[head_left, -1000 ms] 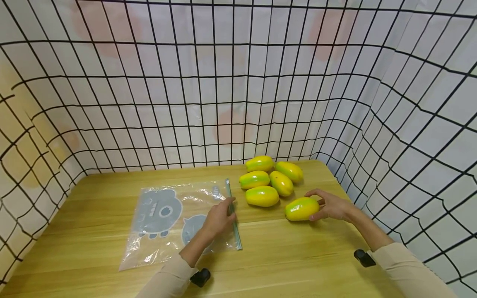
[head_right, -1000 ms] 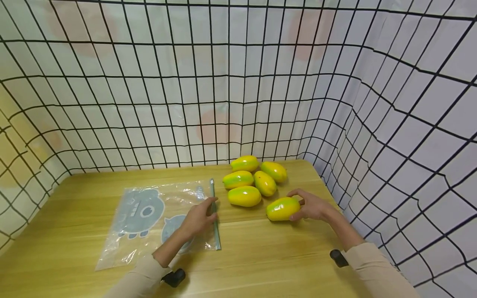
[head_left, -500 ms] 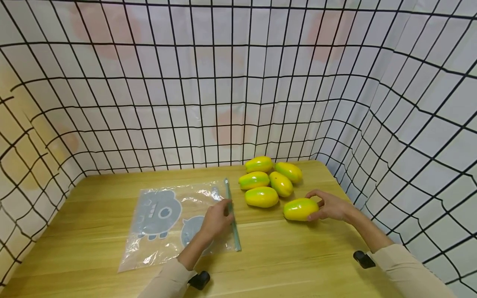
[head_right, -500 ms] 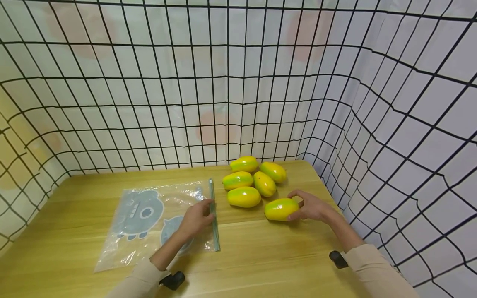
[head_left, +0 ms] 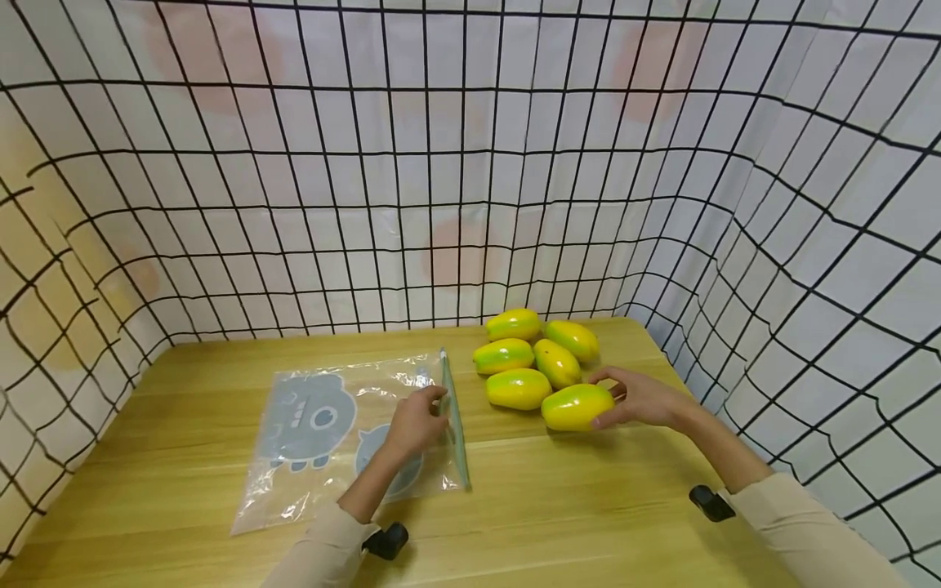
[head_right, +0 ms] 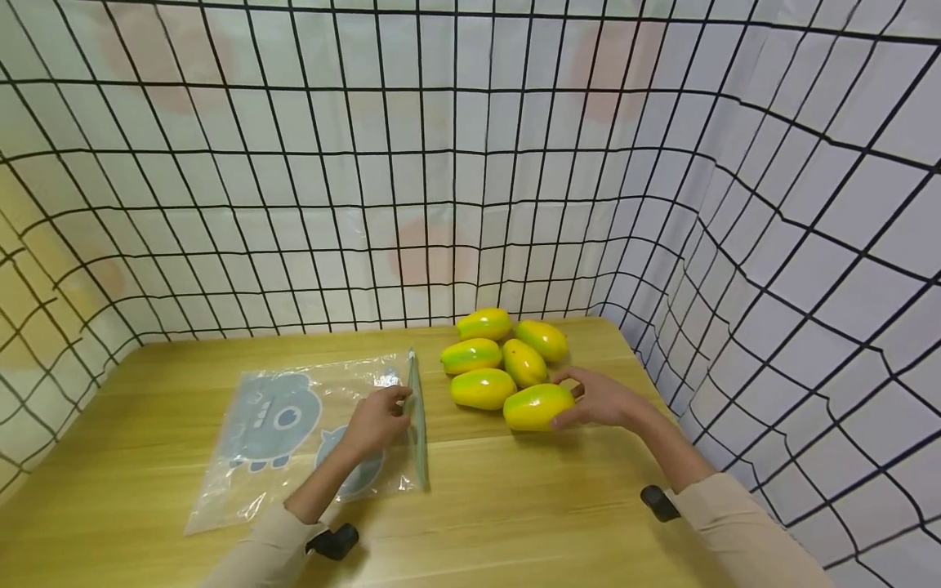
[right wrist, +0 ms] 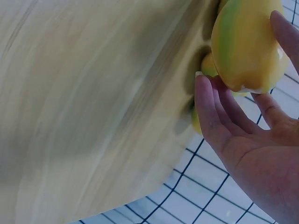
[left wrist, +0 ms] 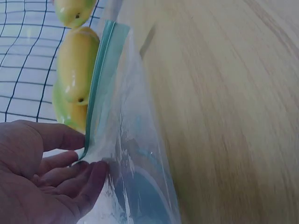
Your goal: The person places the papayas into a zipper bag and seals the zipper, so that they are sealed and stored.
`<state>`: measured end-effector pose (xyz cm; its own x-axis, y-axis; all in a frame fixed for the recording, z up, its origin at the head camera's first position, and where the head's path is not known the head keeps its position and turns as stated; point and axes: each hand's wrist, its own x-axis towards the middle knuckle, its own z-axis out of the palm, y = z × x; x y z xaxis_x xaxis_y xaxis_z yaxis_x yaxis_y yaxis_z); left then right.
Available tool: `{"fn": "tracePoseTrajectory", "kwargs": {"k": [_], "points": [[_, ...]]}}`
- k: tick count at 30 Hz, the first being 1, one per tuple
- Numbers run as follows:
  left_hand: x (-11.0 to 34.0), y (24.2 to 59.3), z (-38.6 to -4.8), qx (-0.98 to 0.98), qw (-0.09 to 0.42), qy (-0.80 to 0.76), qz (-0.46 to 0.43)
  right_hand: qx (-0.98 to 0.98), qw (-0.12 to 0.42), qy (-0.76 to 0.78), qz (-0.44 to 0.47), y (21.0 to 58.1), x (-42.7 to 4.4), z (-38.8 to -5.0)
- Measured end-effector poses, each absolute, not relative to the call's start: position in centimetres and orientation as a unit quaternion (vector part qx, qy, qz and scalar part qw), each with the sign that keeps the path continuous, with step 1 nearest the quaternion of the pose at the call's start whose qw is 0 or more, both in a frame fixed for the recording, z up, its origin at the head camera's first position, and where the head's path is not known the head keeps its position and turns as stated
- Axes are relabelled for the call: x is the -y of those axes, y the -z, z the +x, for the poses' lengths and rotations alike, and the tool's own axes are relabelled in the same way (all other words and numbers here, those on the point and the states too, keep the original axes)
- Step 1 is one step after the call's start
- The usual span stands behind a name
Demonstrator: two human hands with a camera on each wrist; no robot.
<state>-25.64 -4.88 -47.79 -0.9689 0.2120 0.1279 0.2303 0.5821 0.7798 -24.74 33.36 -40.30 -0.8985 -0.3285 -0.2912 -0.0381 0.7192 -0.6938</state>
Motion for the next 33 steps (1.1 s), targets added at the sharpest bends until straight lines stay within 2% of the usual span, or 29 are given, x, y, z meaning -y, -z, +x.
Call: {"fn": "tracePoseTrajectory", "kwargs": {"k": [8, 17, 33], "points": [[5.4, 47.8, -26.1, 0.884, 0.005, 0.45, -0.124, -0.911, 0.191, 0.35, -0.108, 39.5, -31.7, -25.0], [5.5, 48.3, -26.1, 0.835, -0.03, 0.545, -0.074, -0.917, 0.161, 0.348, -0.112, 38.8, -29.1, -25.6], [6.5, 47.3, -25.9, 0.784, -0.055, 0.618, -0.002, -0.924, 0.096, 0.353, -0.109, 39.1, -21.4, -26.5]]}}
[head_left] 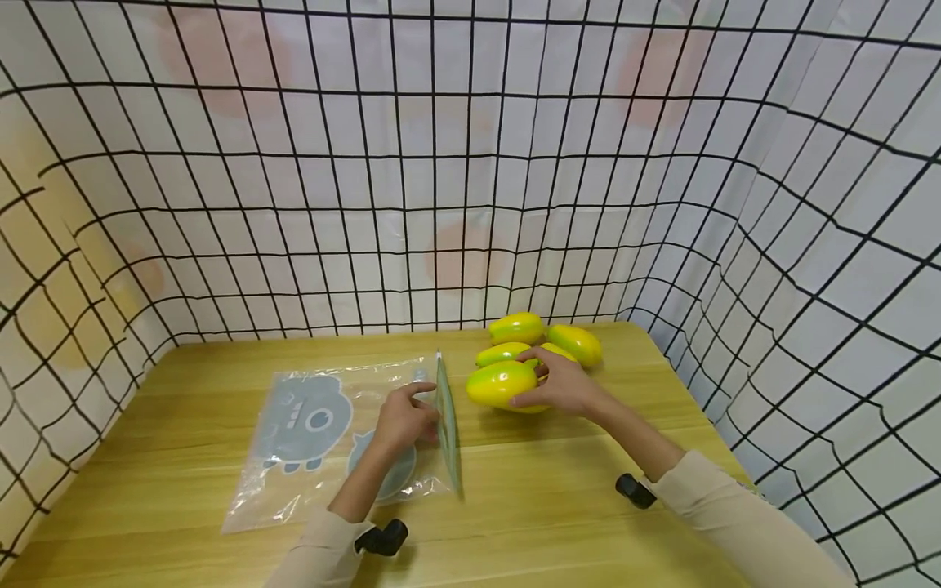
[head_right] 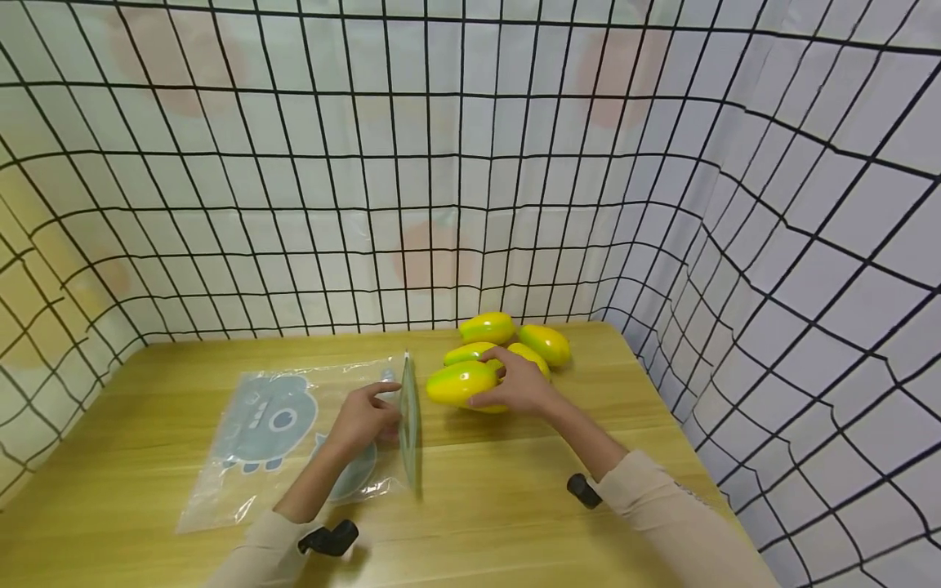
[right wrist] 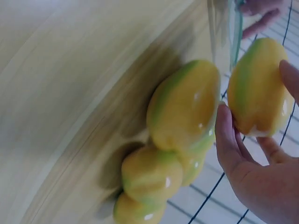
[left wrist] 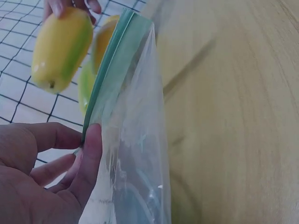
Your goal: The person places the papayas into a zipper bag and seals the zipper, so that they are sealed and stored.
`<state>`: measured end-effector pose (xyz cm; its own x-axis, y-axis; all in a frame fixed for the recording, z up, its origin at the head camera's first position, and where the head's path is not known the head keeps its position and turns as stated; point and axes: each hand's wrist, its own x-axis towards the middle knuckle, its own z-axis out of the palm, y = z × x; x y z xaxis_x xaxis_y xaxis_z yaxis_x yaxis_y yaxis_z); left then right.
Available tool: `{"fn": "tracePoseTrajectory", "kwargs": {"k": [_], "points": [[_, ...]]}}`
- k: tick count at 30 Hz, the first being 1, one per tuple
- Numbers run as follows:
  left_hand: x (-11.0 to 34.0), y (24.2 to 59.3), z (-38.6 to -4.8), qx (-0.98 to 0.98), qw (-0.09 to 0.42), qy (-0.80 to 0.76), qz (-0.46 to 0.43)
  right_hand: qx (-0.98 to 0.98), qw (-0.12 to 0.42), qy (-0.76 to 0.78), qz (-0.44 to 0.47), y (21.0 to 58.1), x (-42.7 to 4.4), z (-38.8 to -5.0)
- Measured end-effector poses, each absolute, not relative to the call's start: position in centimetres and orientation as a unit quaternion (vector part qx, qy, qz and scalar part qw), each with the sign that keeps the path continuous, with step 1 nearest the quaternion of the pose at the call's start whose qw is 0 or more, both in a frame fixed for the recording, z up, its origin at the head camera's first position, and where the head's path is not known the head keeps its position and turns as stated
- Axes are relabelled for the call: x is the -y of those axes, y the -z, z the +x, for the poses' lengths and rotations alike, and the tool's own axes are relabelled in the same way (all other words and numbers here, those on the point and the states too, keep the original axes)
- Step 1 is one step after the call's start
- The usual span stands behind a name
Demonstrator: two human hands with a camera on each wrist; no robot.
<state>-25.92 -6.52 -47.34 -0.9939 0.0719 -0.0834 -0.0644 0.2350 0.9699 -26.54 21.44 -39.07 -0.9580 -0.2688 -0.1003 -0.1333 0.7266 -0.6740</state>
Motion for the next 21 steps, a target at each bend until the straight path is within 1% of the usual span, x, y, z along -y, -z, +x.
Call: {"fn": "tracePoseTrajectory", "kwargs": {"k": [3, 12, 21], "points": [[6.8, 47.0, -25.9, -0.764, 0.067, -0.642, -0.014, -0.928, 0.088, 0.347, -0.103, 39.4, -20.2, -26.6], [7.5, 46.5, -25.8, -0.747, 0.07, -0.661, -0.017, -0.926, 0.08, 0.356, -0.096, 40.4, -17.4, -27.1], [8.0, 45.9, -25.7, -0.746, 0.079, -0.66, -0.022, -0.929, 0.073, 0.347, -0.11, 41.1, -15.8, -27.1]]}}
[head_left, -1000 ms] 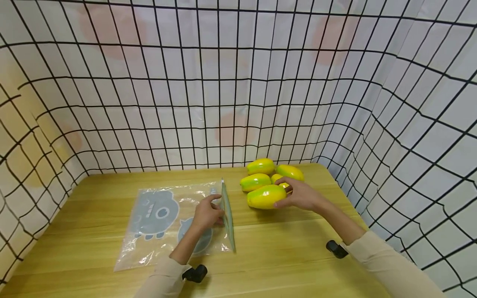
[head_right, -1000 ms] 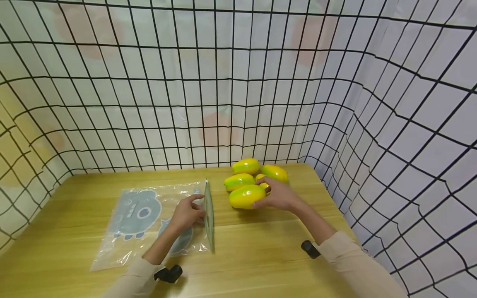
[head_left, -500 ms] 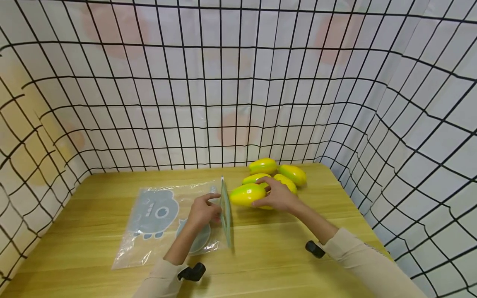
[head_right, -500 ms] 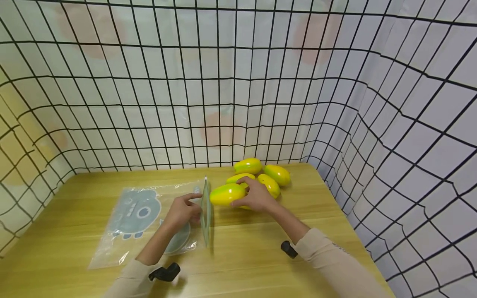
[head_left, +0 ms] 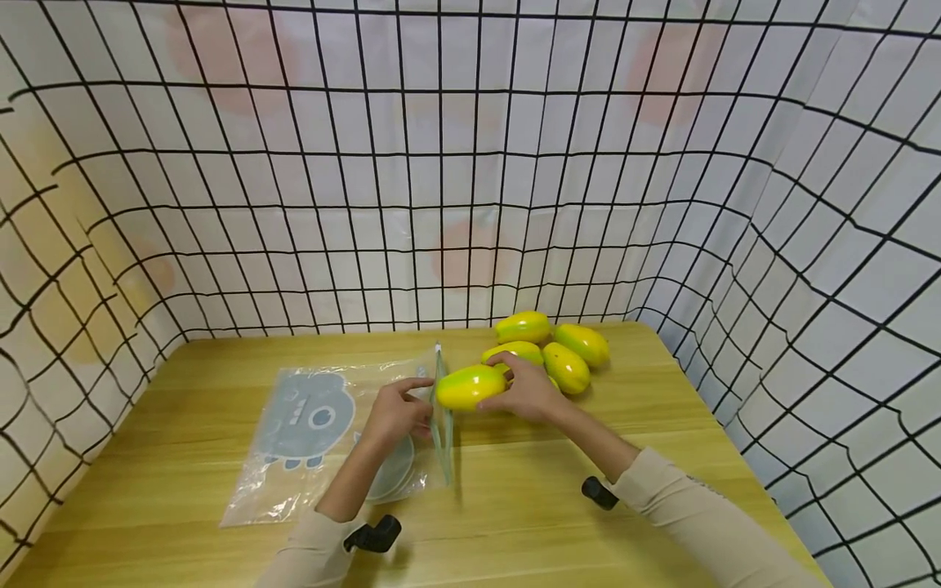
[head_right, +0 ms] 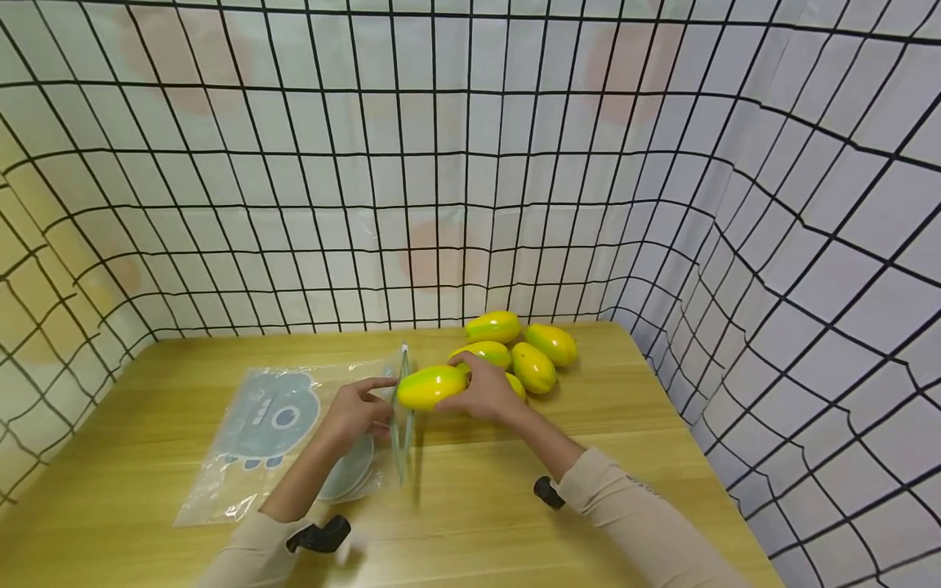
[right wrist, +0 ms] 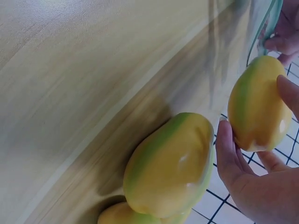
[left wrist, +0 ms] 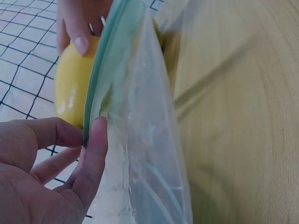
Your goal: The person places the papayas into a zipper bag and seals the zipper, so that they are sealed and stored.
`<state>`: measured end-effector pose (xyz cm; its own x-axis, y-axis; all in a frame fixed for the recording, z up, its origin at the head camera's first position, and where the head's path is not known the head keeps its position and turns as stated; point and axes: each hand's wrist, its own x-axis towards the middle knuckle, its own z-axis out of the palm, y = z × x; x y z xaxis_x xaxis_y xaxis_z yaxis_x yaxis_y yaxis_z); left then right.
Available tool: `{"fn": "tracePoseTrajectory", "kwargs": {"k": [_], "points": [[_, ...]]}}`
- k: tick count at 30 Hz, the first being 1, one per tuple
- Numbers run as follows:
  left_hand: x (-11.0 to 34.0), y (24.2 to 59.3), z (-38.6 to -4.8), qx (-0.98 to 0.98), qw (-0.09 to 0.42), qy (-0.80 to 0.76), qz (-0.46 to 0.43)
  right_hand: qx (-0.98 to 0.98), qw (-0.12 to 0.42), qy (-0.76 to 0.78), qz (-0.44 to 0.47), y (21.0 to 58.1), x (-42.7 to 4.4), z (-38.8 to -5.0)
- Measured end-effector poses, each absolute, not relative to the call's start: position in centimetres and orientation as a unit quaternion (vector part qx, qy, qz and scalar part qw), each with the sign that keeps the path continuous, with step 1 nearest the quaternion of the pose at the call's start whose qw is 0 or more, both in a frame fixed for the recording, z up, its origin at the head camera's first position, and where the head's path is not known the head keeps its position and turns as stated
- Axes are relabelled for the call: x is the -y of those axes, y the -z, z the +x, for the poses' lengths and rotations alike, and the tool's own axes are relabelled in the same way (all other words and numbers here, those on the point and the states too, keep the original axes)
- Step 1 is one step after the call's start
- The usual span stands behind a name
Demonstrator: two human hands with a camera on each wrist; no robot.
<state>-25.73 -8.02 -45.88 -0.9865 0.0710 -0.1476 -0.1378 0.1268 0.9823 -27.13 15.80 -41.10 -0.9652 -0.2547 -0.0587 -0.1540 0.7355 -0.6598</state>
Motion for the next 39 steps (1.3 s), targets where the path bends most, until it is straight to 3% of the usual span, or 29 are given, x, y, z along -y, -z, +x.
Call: {"fn": "tracePoseTrajectory", "kwargs": {"k": [11, 29, 39], "points": [[8.2, 45.2, -25.7, -0.722, 0.087, -0.686, -0.04, -0.927, 0.066, 0.351, -0.114, 41.5, -15.1, -26.7], [8.9, 45.5, -25.8, -0.678, 0.06, -0.731, -0.038, -0.922, 0.045, 0.373, -0.087, 41.9, -13.1, -26.5], [9.4, 45.8, -25.9, -0.669, 0.069, -0.739, -0.018, -0.916, 0.058, 0.39, -0.076, 42.3, -13.0, -27.0]]}}
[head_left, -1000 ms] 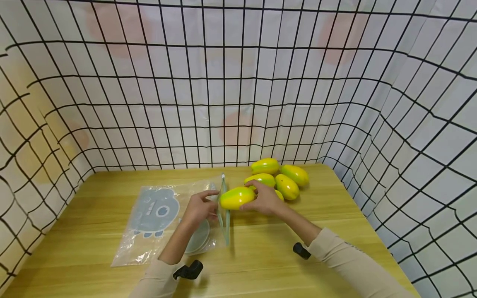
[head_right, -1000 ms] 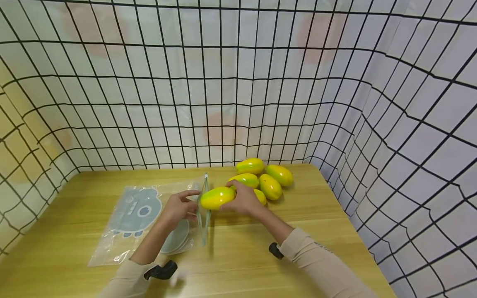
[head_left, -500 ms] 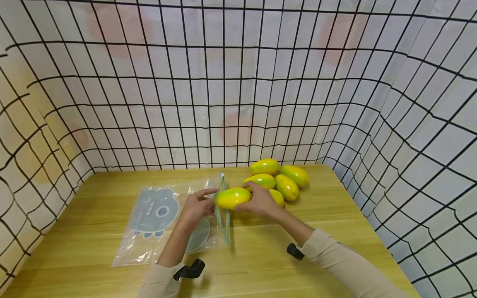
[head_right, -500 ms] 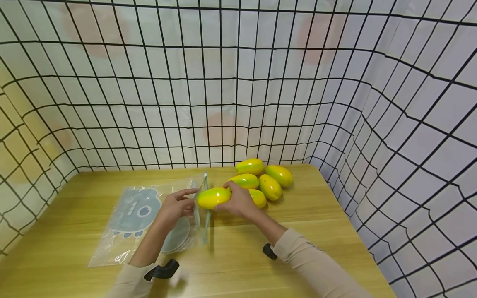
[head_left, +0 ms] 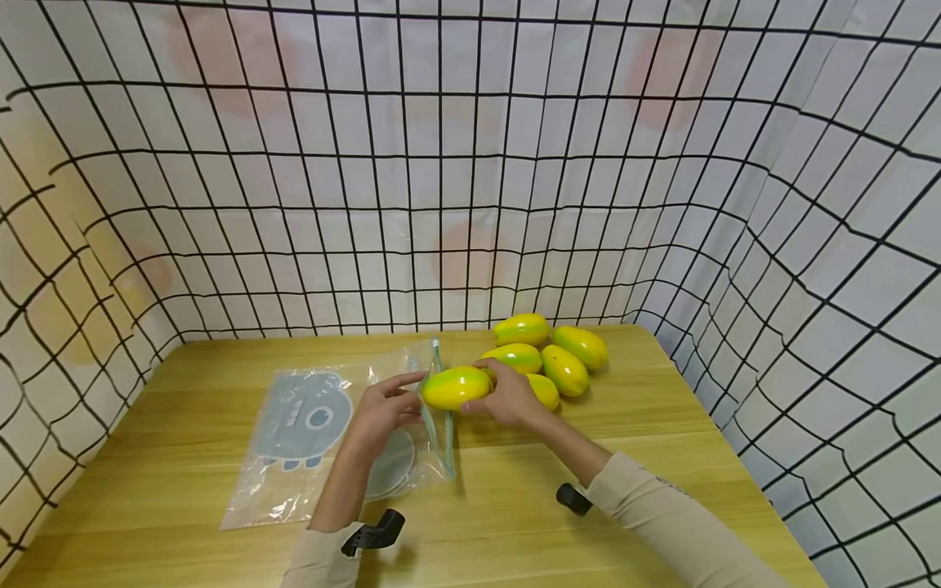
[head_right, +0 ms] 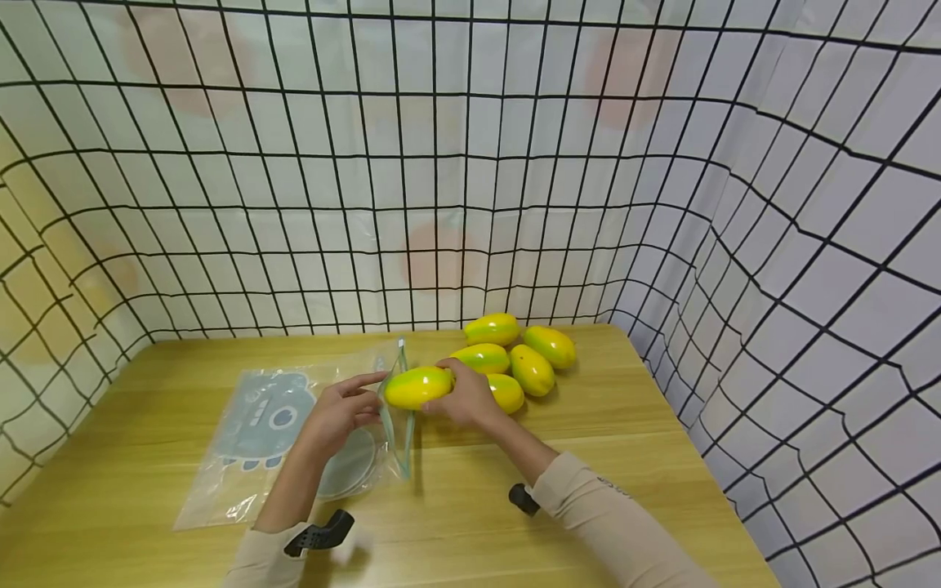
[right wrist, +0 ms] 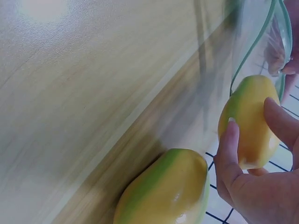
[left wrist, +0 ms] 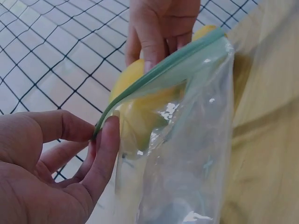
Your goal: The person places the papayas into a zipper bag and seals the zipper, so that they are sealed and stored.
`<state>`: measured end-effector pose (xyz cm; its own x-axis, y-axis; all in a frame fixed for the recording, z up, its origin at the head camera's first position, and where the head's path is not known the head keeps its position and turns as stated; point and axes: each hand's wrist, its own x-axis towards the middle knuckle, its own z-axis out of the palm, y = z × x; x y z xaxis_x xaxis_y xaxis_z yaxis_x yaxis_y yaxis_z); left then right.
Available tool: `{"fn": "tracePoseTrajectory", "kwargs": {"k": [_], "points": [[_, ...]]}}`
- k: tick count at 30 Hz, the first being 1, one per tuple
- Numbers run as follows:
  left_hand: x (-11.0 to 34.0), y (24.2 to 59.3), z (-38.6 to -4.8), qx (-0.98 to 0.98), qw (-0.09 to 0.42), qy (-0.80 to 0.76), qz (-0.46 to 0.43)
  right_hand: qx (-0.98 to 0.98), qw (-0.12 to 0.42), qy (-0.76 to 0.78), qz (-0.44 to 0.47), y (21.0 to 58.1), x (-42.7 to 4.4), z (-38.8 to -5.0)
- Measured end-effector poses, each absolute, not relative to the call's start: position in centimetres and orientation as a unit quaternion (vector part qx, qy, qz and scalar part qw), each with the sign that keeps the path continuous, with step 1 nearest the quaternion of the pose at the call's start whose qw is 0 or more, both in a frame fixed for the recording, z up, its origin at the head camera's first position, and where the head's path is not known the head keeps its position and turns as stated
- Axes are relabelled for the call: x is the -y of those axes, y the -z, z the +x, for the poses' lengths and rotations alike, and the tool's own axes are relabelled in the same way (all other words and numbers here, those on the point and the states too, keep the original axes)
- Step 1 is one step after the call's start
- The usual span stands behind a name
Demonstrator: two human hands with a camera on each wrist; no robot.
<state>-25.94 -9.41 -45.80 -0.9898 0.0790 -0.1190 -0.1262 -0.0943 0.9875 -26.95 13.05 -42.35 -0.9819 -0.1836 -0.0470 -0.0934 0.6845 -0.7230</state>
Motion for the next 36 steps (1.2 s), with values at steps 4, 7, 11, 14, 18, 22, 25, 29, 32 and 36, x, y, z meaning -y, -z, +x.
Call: {"fn": "tracePoseTrajectory", "kwargs": {"k": [4, 7, 11, 14, 18, 22, 25, 29, 32, 36], "points": [[9.7, 45.8, -25.9, -0.669, 0.081, -0.739, -0.006, -0.914, 0.068, 0.393, -0.074, 42.5, -13.0, -27.2], [9.9, 45.9, -25.8, -0.667, 0.086, -0.74, -0.004, -0.913, 0.077, 0.394, -0.074, 42.6, -12.9, -27.3], [10.1, 46.1, -25.8, -0.663, 0.087, -0.743, -0.009, -0.913, 0.086, 0.392, -0.074, 42.7, -12.8, -27.5], [10.1, 46.1, -25.7, -0.662, 0.088, -0.744, -0.011, -0.913, 0.087, 0.393, -0.07, 42.8, -12.7, -27.6], [10.1, 46.0, -25.7, -0.667, 0.088, -0.74, -0.005, -0.907, 0.087, 0.407, -0.064, 42.7, -12.5, -27.5], [10.4, 45.9, -25.7, -0.668, 0.093, -0.739, -0.002, -0.903, 0.087, 0.417, -0.062, 42.7, -12.1, -27.4], [10.6, 45.9, -25.7, -0.659, 0.098, -0.746, -0.004, -0.899, 0.087, 0.425, -0.061, 42.8, -11.8, -27.4], [10.6, 46.0, -25.8, -0.645, 0.104, -0.757, -0.008, -0.894, 0.087, 0.436, -0.06, 42.8, -11.4, -27.5], [10.6, 46.1, -25.8, -0.639, 0.108, -0.761, -0.011, -0.89, 0.084, 0.444, -0.062, 42.9, -10.9, -27.7], [10.8, 46.0, -25.8, -0.632, 0.114, -0.766, -0.007, -0.883, 0.079, 0.458, -0.069, 43.3, -10.2, -28.0]]}}
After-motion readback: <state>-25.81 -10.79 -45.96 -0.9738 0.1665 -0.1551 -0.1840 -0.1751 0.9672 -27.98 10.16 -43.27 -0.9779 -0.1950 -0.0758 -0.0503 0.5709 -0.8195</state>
